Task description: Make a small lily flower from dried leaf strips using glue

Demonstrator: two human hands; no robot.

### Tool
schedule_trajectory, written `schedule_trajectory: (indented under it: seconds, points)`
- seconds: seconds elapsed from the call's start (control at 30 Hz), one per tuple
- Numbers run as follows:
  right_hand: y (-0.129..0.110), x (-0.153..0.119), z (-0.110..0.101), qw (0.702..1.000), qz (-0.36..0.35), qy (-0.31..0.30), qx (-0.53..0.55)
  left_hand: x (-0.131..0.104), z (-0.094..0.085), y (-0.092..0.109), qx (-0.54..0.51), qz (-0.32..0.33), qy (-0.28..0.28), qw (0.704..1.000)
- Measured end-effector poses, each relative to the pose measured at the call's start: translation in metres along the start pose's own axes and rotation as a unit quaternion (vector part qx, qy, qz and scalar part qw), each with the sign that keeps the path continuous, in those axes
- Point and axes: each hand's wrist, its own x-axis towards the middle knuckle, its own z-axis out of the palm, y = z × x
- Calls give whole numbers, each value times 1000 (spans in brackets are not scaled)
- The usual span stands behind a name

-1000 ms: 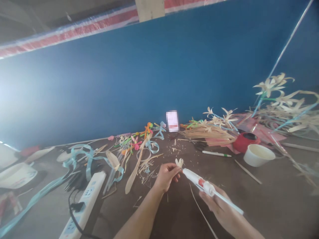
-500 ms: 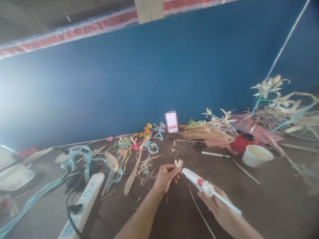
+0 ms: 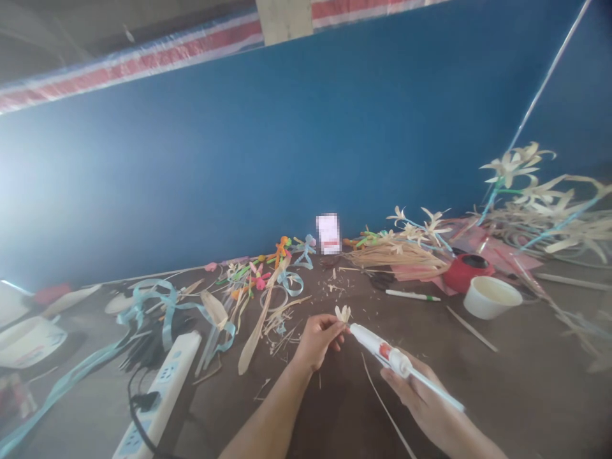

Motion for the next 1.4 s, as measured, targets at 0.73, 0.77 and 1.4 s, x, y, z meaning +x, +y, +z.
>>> schedule_trajectory:
  seconds: [0.73, 0.77, 1.4]
  points:
    - [2, 1, 1, 999, -22, 24, -21, 2, -2, -5, -13, 1, -12, 1000]
    - [1, 1, 1, 999, -24, 20, -20, 2, -2, -5, -12, 1, -12, 1000]
    - [-4, 4, -4, 999, -45, 11, -22, 2, -3, -5, -15, 6, -27, 1000]
